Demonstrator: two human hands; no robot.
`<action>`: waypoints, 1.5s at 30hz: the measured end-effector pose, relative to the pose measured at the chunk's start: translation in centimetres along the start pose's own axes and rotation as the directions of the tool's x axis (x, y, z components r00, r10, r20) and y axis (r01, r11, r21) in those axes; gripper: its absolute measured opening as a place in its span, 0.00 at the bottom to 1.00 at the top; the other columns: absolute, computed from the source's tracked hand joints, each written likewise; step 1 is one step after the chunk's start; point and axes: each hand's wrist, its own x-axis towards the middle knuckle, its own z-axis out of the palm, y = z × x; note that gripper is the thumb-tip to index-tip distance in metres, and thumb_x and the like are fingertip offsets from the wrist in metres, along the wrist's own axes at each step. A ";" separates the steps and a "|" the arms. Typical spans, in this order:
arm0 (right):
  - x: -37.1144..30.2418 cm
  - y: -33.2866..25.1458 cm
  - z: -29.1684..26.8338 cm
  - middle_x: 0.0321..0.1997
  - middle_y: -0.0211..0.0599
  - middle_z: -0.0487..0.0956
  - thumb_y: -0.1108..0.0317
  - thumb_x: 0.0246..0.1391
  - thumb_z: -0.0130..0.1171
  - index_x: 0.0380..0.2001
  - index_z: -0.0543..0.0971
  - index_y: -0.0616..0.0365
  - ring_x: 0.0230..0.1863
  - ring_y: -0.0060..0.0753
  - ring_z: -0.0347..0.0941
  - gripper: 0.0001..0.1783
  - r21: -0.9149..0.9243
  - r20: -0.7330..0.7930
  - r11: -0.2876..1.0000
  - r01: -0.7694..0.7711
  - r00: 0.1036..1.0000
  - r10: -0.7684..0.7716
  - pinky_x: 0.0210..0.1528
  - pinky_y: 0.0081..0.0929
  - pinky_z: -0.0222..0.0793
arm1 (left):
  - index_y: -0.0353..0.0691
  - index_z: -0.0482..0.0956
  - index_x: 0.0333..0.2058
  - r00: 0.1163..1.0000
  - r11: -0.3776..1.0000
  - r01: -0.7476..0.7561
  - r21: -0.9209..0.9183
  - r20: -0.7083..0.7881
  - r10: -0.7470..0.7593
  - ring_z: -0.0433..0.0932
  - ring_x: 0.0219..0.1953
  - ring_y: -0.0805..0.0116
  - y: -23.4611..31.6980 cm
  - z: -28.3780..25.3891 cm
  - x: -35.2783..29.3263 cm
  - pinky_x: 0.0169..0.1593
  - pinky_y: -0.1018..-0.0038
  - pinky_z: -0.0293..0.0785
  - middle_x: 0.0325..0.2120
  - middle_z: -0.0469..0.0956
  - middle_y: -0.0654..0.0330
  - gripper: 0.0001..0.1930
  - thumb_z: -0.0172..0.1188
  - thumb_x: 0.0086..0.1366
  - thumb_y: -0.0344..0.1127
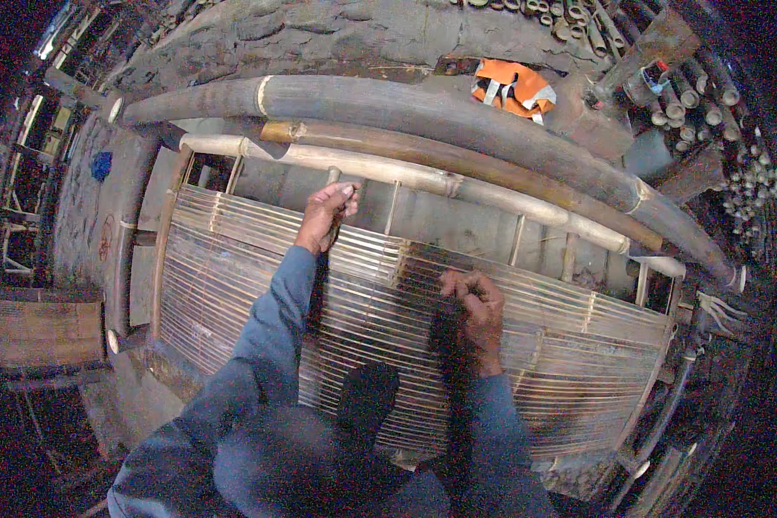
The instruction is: The person weaves a bamboo mat by threading twine through thin slats and tying knots. They use a marker to mark positions on the slats and adjust the alignment by hand.
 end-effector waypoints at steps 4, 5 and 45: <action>-2.1 -1.6 -0.4 0.19 0.32 0.68 0.77 0.51 0.49 0.24 0.68 0.55 0.26 0.33 0.71 0.04 0.399 0.204 0.909 -0.124 0.978 0.044 0.52 0.53 0.76 | 0.35 0.83 0.45 0.998 0.998 -0.025 0.059 -0.061 0.029 0.78 0.29 0.77 0.4 0.6 -0.2 0.38 0.80 0.77 0.33 0.82 0.64 0.10 0.60 0.69 0.32; -2.7 -1.9 -0.4 0.17 0.32 0.67 0.77 0.51 0.49 0.24 0.67 0.54 0.25 0.33 0.70 0.05 0.377 0.255 0.914 -0.151 0.965 0.055 0.50 0.54 0.78 | 0.35 0.83 0.45 0.996 0.997 -0.030 0.067 -0.077 0.035 0.77 0.29 0.77 0.5 0.8 -0.3 0.38 0.80 0.77 0.32 0.82 0.65 0.10 0.60 0.69 0.31; 5.2 10.1 6.8 0.37 0.55 0.77 0.71 0.51 0.58 0.33 0.77 0.63 0.42 0.60 0.75 0.07 -0.764 0.097 0.635 0.116 0.993 -0.064 0.47 0.51 0.70 | 0.31 0.80 0.30 0.963 0.938 -0.267 0.221 0.097 0.251 0.70 0.26 0.78 3.7 9.4 -23.5 0.34 0.79 0.67 0.24 0.77 0.62 0.18 0.55 0.72 0.41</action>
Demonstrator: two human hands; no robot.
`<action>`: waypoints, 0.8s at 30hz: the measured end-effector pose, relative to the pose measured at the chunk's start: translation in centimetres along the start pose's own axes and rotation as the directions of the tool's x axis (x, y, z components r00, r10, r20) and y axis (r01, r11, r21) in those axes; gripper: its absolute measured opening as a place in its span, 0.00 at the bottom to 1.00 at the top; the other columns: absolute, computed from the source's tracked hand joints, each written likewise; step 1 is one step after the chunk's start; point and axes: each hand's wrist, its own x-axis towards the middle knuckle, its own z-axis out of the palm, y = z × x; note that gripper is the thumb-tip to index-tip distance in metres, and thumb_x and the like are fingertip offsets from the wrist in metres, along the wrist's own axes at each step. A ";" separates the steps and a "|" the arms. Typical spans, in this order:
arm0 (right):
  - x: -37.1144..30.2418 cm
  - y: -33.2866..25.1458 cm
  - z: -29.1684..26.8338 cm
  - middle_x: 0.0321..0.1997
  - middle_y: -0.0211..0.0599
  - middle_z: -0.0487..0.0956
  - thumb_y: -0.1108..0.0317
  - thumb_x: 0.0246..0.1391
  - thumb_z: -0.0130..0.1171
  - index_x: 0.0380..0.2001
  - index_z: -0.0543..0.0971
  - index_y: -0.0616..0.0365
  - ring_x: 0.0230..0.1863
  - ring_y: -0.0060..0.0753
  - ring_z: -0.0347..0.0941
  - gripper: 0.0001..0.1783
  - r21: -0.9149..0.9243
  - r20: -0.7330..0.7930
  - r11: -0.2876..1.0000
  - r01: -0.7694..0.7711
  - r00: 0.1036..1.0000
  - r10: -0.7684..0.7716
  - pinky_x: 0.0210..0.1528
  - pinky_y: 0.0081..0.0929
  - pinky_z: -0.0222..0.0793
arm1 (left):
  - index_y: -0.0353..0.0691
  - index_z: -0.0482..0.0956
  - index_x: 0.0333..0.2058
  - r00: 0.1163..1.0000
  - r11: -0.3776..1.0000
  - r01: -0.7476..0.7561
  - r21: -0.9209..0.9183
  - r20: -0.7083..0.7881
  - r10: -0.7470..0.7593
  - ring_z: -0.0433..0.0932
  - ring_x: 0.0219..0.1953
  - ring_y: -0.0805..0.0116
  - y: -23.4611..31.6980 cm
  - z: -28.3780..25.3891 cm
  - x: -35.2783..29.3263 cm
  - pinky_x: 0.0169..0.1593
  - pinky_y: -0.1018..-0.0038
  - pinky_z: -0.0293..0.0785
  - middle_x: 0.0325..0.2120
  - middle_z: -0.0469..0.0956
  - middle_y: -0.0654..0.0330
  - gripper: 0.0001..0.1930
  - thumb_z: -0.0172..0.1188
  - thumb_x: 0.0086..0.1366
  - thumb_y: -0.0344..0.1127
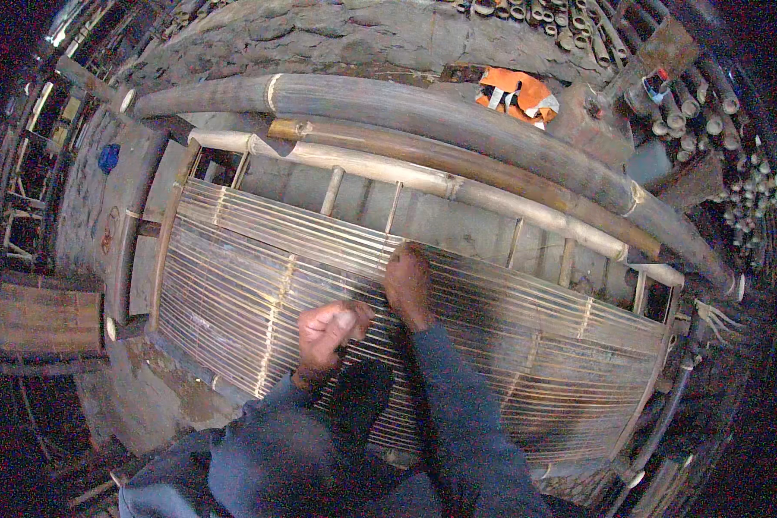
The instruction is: The person weaves a bamboo mat by threading twine through thin slats and tying knots. They use a marker to mark positions on the slats and adjust the alignment by hand.
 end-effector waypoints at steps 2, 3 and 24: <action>-1.2 0.9 -0.3 0.37 0.56 0.77 0.70 0.49 0.61 0.34 0.77 0.63 0.42 0.60 0.76 0.09 0.144 -0.064 0.984 0.102 0.994 -0.094 0.47 0.50 0.71 | 0.31 0.80 0.29 0.998 0.999 0.001 -0.047 -0.057 -0.004 0.70 0.26 0.77 -0.1 -1.0 0.2 0.34 0.79 0.68 0.24 0.78 0.61 0.19 0.54 0.73 0.42; -1.2 0.4 -0.3 0.37 0.55 0.78 0.69 0.48 0.63 0.34 0.78 0.63 0.42 0.60 0.76 0.11 0.133 -0.085 0.983 0.124 0.990 -0.114 0.47 0.49 0.71 | 0.31 0.78 0.28 0.996 0.991 -0.041 -0.124 -0.084 0.030 0.71 0.26 0.75 0.0 -1.3 0.5 0.36 0.76 0.69 0.24 0.78 0.59 0.20 0.52 0.74 0.42; -10.1 -1.2 -6.6 0.48 0.39 0.78 0.60 0.64 0.60 0.33 0.76 0.56 0.42 0.39 0.75 0.12 0.837 0.545 0.004 -0.547 0.835 0.077 0.47 0.39 0.74 | 0.32 0.81 0.30 0.945 0.997 0.053 0.056 0.319 -0.068 0.76 0.37 0.72 -4.7 1.8 -1.2 0.42 0.74 0.71 0.30 0.80 0.59 0.16 0.54 0.73 0.39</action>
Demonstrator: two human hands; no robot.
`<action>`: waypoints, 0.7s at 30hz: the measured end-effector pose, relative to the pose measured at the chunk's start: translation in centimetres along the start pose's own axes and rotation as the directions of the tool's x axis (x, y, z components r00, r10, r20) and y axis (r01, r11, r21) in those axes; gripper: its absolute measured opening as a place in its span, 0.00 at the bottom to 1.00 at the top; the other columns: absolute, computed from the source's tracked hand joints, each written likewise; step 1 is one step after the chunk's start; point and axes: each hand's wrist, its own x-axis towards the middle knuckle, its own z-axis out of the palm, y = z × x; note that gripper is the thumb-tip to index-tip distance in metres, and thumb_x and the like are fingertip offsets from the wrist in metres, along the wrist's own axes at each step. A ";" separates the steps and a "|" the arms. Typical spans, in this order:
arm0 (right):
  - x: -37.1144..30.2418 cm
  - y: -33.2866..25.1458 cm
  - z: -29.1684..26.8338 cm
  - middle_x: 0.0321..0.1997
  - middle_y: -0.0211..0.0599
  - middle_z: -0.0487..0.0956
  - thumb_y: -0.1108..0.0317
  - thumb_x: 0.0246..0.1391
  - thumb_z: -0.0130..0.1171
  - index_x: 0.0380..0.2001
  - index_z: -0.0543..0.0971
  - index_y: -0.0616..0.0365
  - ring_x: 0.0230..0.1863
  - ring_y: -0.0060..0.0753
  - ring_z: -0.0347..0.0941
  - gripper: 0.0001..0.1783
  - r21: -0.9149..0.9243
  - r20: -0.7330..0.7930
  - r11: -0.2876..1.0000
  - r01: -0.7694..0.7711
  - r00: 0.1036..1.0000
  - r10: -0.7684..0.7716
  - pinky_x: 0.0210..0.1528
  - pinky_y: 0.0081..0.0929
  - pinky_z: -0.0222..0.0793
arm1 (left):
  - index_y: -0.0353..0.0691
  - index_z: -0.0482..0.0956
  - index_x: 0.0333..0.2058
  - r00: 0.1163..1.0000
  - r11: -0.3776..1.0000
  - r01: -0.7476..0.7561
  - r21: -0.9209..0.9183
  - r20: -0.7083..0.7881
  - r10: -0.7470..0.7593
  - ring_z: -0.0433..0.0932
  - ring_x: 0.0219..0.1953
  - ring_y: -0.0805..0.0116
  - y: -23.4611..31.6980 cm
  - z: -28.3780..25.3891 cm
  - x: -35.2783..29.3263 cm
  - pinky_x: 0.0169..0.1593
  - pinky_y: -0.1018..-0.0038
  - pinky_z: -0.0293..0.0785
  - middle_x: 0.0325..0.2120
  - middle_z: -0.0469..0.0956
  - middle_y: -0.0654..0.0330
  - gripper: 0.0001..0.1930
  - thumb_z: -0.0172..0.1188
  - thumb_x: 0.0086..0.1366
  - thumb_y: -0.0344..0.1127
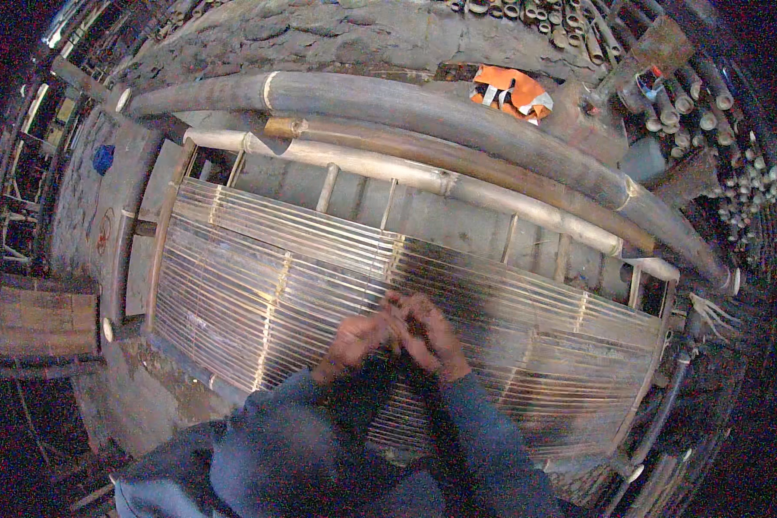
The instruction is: The person weaves a bamboo mat by threading twine through thin slats and tying knots. They use a marker to mark positions on the slats and adjust the alignment by hand.
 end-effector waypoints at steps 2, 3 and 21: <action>-0.1 -2.4 1.5 0.52 0.41 0.77 0.60 0.65 0.59 0.36 0.74 0.54 0.44 0.38 0.75 0.10 0.192 -0.014 0.981 -0.034 0.999 0.037 0.47 0.38 0.74 | 0.33 0.81 0.31 0.983 0.987 0.148 -0.064 0.120 -0.140 0.76 0.37 0.73 -0.6 1.1 -0.6 0.42 0.75 0.70 0.30 0.80 0.61 0.16 0.54 0.73 0.39; 0.1 -2.6 1.4 0.45 0.41 0.78 0.60 0.68 0.55 0.37 0.72 0.54 0.39 0.33 0.74 0.10 0.145 -0.216 0.988 -0.051 0.973 0.082 0.41 0.31 0.74 | 0.33 0.82 0.31 0.967 0.957 0.230 -0.175 0.153 -0.204 0.76 0.36 0.73 -0.3 1.5 -0.6 0.43 0.75 0.70 0.30 0.80 0.61 0.16 0.55 0.73 0.40; 0.1 -7.0 -4.8 0.21 0.17 0.65 0.59 0.63 0.59 0.21 0.70 0.50 0.22 0.14 0.58 0.17 -0.767 -0.119 0.638 0.065 0.963 -0.241 0.25 0.19 0.52 | 0.36 0.73 0.20 0.955 0.554 -0.294 0.779 0.211 0.211 0.75 0.31 0.41 -5.8 -3.5 10.6 0.42 0.51 0.71 0.22 0.74 0.46 0.22 0.60 0.66 0.48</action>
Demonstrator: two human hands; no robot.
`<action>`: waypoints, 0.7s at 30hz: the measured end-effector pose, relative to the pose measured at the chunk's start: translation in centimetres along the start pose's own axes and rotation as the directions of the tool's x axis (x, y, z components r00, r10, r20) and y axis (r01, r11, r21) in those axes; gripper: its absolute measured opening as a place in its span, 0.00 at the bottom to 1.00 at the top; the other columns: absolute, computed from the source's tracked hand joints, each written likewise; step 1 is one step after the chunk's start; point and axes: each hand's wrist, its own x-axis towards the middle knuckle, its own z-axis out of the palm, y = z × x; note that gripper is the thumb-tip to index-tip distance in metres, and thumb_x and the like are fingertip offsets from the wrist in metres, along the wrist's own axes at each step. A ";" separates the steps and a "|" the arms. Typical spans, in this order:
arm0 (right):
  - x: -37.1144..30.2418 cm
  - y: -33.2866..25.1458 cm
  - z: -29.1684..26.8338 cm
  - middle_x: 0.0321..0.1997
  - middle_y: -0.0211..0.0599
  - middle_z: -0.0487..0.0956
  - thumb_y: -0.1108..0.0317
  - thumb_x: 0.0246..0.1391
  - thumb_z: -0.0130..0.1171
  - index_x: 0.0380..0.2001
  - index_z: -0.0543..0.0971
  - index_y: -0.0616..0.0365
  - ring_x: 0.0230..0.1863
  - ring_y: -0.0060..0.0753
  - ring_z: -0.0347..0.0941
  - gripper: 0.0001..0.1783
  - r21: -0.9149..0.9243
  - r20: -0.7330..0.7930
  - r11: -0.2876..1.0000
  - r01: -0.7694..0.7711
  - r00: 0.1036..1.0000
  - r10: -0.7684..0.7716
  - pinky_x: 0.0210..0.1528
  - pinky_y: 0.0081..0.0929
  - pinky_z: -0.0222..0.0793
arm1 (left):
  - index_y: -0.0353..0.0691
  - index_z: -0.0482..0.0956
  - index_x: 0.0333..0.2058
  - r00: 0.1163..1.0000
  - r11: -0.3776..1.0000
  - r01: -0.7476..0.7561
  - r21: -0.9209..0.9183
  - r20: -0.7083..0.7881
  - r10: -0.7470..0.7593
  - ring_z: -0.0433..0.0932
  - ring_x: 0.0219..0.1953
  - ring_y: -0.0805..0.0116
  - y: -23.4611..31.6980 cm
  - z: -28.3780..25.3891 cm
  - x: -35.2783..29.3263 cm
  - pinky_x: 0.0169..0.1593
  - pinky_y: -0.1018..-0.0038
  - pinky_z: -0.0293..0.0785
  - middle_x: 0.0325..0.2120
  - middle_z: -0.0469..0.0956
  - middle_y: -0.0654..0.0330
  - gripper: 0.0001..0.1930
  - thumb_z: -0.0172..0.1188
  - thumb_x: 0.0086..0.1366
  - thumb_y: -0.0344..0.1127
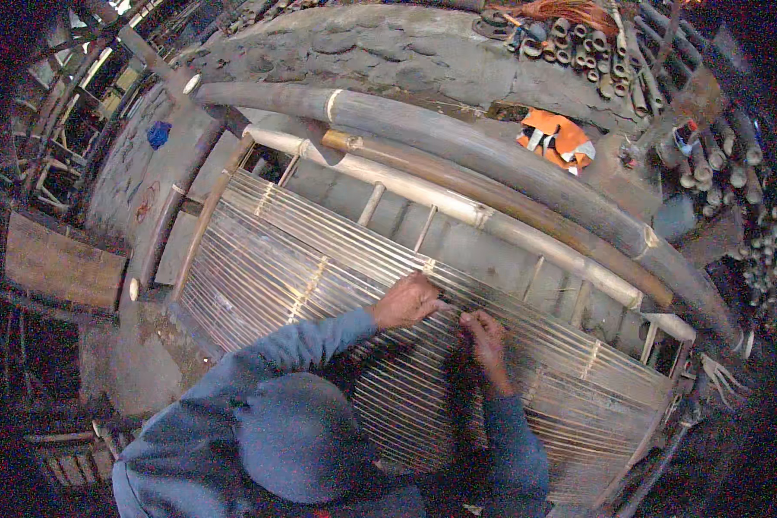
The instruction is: The person weaves a bamboo mat by threading twine through thin slats and tying knots. They use a marker to mark positions on the slats and adjust the alignment by hand.
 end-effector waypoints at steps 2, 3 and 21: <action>0.3 0.5 -0.4 0.20 0.17 0.65 0.59 0.63 0.59 0.22 0.71 0.51 0.22 0.14 0.58 0.17 -0.067 0.004 0.998 0.000 1.000 0.001 0.25 0.20 0.52 | 0.36 0.73 0.18 0.999 0.995 0.051 -0.081 -0.015 -0.052 0.75 0.30 0.41 0.9 -0.1 -0.2 0.40 0.50 0.71 0.21 0.73 0.45 0.23 0.60 0.66 0.49; 0.2 0.3 -0.5 0.19 0.18 0.64 0.59 0.63 0.59 0.22 0.71 0.52 0.22 0.15 0.58 0.17 -0.126 0.016 0.992 0.000 1.000 0.002 0.26 0.21 0.52 | 0.36 0.73 0.18 0.996 0.989 0.078 -0.123 -0.022 -0.081 0.75 0.30 0.41 1.5 -0.6 -0.3 0.40 0.50 0.71 0.20 0.73 0.45 0.24 0.60 0.66 0.49; 3.1 -17.1 21.3 0.49 0.48 0.77 0.64 0.57 0.64 0.49 0.79 0.58 0.50 0.50 0.75 0.18 -0.636 0.403 0.657 0.404 0.900 -0.163 0.52 0.40 0.72 | 0.36 0.74 0.38 0.570 0.581 0.791 0.194 -0.579 -0.583 0.73 0.44 0.43 -18.2 -26.9 -30.1 0.48 0.54 0.68 0.37 0.74 0.46 0.13 0.67 0.57 0.30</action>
